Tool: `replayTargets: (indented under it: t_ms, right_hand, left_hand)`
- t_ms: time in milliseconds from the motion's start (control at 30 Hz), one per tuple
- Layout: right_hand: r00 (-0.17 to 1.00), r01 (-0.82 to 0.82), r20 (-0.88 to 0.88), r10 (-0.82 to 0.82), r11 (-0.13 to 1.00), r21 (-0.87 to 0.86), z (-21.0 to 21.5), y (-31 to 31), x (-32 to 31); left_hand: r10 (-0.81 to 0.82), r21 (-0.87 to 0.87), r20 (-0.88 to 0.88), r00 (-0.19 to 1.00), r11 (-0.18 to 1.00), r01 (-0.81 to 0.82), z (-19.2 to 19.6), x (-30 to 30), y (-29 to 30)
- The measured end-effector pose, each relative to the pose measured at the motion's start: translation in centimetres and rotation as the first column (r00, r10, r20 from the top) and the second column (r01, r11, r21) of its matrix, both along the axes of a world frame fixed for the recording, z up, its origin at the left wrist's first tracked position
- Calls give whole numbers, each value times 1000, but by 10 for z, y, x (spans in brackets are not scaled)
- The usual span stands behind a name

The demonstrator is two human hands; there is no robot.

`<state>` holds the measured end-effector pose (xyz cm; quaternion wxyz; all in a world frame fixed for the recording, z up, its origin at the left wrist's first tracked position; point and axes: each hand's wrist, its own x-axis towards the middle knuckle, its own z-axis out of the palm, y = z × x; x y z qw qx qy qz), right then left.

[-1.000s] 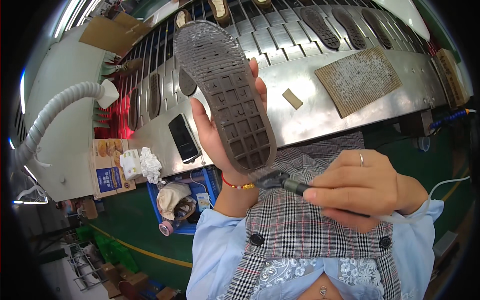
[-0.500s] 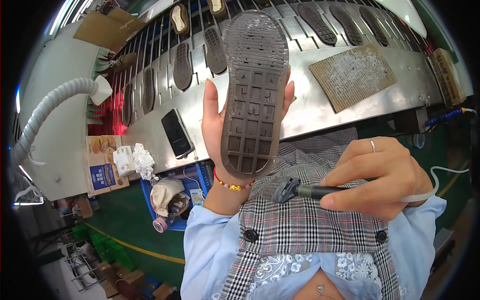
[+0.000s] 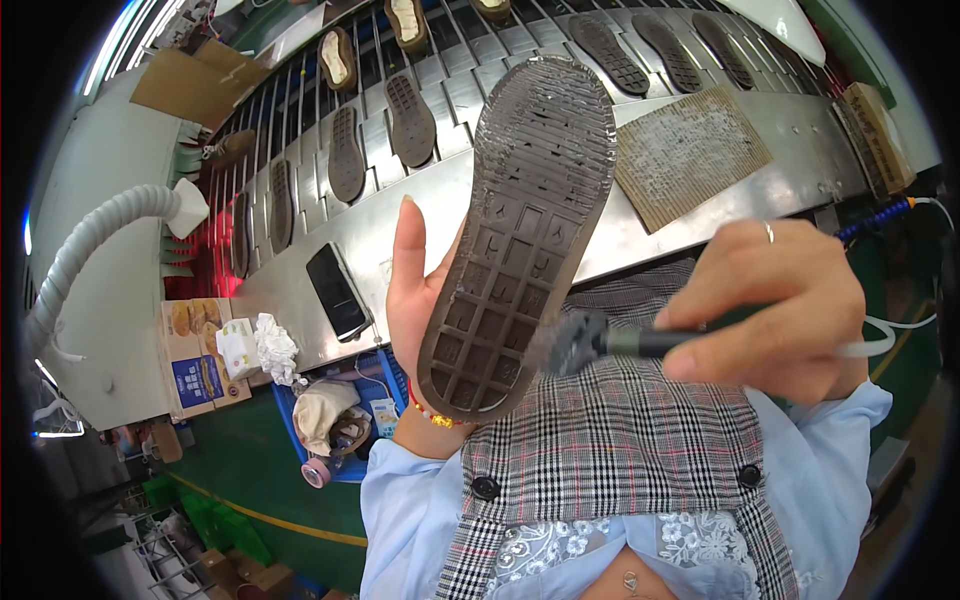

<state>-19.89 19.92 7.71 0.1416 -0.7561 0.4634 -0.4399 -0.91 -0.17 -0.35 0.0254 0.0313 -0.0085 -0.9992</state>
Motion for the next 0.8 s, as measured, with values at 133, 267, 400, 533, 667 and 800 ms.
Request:
replayTargets:
  t_ms: [133, 267, 400, 533, 667, 800]
  right_hand:
    - [1000, 0, -20, -1, 1000, -21, 0, 2, -5]
    - [996, 90, -13, -90, 996, -28, 4, 9, -12]
    - [994, 111, 2, -111, 992, -54, 11, 17, -19]
    - [995, 104, 2, -104, 993, -46, 17, 24, -27]
    - [985, 163, 72, -159, 986, -42, 14, 26, -41]
    - [966, 150, 217, -140, 988, -29, 6, 27, -63]
  left_hand:
    - [-9, 68, -96, 995, 998, 15, -5, 2, 2]
    - [-45, 216, -231, 972, 972, 96, 6, 0, 7]
    - [-47, 16, -233, 971, 998, 53, 7, 2, 13]
    - [-53, 74, -289, 956, 994, 78, 13, 3, 17]
    - [-69, -44, -267, 961, 997, 59, 9, 3, 14]
    - [18, 67, -122, 992, 998, -9, 9, -3, 13]
